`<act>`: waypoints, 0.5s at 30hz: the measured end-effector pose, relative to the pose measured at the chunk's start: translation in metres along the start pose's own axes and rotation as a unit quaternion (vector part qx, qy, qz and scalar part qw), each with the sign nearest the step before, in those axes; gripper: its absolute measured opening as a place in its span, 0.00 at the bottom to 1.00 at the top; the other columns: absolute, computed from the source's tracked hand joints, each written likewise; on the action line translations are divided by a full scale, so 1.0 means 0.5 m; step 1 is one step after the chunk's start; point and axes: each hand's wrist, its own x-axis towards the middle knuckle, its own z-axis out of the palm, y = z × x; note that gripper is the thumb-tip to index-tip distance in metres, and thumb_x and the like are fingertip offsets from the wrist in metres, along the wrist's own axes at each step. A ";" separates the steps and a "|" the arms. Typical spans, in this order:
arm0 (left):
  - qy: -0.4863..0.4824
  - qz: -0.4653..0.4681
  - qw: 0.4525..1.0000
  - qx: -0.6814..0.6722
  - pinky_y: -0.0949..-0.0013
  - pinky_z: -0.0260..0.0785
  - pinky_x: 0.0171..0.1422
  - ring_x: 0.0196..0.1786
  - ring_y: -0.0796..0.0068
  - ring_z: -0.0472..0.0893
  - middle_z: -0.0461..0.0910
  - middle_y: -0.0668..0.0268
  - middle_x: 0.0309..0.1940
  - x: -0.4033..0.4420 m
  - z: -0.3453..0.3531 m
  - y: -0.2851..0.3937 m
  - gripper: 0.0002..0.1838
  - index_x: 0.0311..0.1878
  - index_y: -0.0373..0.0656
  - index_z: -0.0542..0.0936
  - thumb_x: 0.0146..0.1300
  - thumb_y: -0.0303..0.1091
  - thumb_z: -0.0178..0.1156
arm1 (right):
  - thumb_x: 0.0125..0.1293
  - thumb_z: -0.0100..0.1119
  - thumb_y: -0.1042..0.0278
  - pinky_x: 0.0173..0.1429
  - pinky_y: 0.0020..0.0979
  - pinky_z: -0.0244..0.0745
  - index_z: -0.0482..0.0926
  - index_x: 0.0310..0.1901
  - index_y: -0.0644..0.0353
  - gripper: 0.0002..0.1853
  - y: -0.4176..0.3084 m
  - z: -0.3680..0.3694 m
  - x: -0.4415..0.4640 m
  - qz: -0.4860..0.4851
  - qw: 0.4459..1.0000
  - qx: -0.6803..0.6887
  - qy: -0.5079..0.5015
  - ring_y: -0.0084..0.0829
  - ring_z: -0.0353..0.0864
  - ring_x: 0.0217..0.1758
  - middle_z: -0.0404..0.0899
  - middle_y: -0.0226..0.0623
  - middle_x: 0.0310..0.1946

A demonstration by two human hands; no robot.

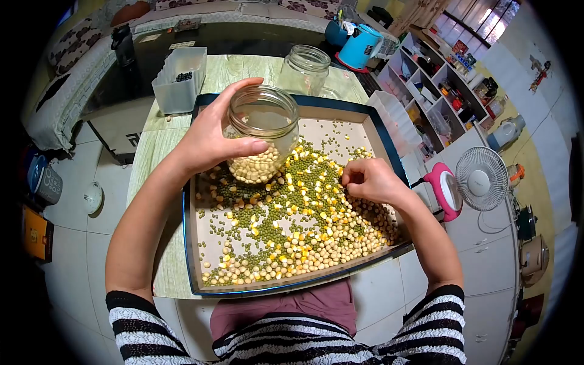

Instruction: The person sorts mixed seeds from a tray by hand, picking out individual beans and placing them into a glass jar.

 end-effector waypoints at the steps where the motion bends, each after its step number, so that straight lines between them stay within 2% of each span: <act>1: -0.001 -0.001 1.000 -0.004 0.65 0.54 0.67 0.61 0.66 0.67 0.67 0.56 0.57 0.000 0.000 0.000 0.48 0.63 0.40 0.60 0.39 0.46 0.72 | 0.45 0.59 0.74 0.33 0.26 0.72 0.78 0.27 0.63 0.06 -0.001 -0.004 -0.002 0.023 0.998 0.030 0.041 0.25 0.77 0.25 0.78 0.35 0.21; 2: -0.001 -0.001 1.000 -0.003 0.65 0.54 0.67 0.61 0.66 0.67 0.67 0.56 0.57 -0.001 0.000 0.001 0.48 0.63 0.40 0.60 0.39 0.46 0.72 | 0.44 0.58 0.74 0.33 0.26 0.72 0.78 0.26 0.63 0.05 0.000 -0.008 -0.003 0.046 0.994 0.061 0.082 0.26 0.77 0.25 0.78 0.36 0.22; 3: 0.001 -0.017 1.000 0.005 0.62 0.53 0.67 0.62 0.67 0.65 0.66 0.59 0.58 0.000 0.002 0.004 0.50 0.65 0.42 0.59 0.37 0.49 0.70 | 0.44 0.58 0.74 0.33 0.26 0.72 0.78 0.25 0.63 0.04 0.012 -0.008 0.001 0.025 0.990 0.029 0.133 0.26 0.77 0.25 0.77 0.35 0.22; 4: 0.003 -0.033 0.999 0.014 0.59 0.51 0.67 0.63 0.68 0.64 0.65 0.62 0.59 0.000 0.003 0.006 0.52 0.66 0.44 0.58 0.35 0.52 0.68 | 0.44 0.58 0.74 0.33 0.26 0.72 0.78 0.25 0.63 0.04 0.015 -0.010 0.004 0.025 0.990 0.029 0.133 0.26 0.77 0.25 0.77 0.35 0.22; 6: 0.003 -0.032 0.999 0.015 0.59 0.51 0.67 0.63 0.68 0.64 0.65 0.61 0.59 0.000 0.004 0.004 0.52 0.66 0.44 0.58 0.35 0.52 0.68 | 0.44 0.58 0.75 0.32 0.26 0.71 0.78 0.26 0.63 0.05 0.019 -0.014 0.008 0.058 0.990 0.041 0.119 0.25 0.76 0.26 0.77 0.35 0.23; 8: 0.003 -0.031 0.999 0.017 0.59 0.51 0.67 0.63 0.68 0.64 0.65 0.61 0.59 0.001 0.002 0.002 0.52 0.66 0.44 0.58 0.35 0.52 0.68 | 0.45 0.58 0.76 0.32 0.26 0.71 0.78 0.27 0.63 0.05 0.029 -0.007 0.013 0.047 0.990 0.059 0.115 0.25 0.76 0.25 0.77 0.34 0.22; 10: -0.002 -0.001 1.000 0.000 0.65 0.54 0.67 0.61 0.66 0.66 0.66 0.56 0.57 0.000 0.001 0.002 0.48 0.64 0.40 0.59 0.40 0.46 0.71 | 0.47 0.59 0.76 0.33 0.26 0.72 0.78 0.27 0.63 0.04 0.020 -0.007 0.016 0.066 0.993 0.081 0.062 0.25 0.77 0.25 0.78 0.34 0.21; 15: -0.001 -0.002 1.000 -0.006 0.65 0.54 0.67 0.61 0.66 0.66 0.66 0.56 0.57 0.000 0.002 0.002 0.48 0.64 0.39 0.59 0.39 0.46 0.71 | 0.49 0.61 0.74 0.33 0.27 0.72 0.79 0.28 0.63 0.04 0.031 0.003 0.022 0.049 0.996 0.054 0.050 0.25 0.78 0.25 0.79 0.34 0.21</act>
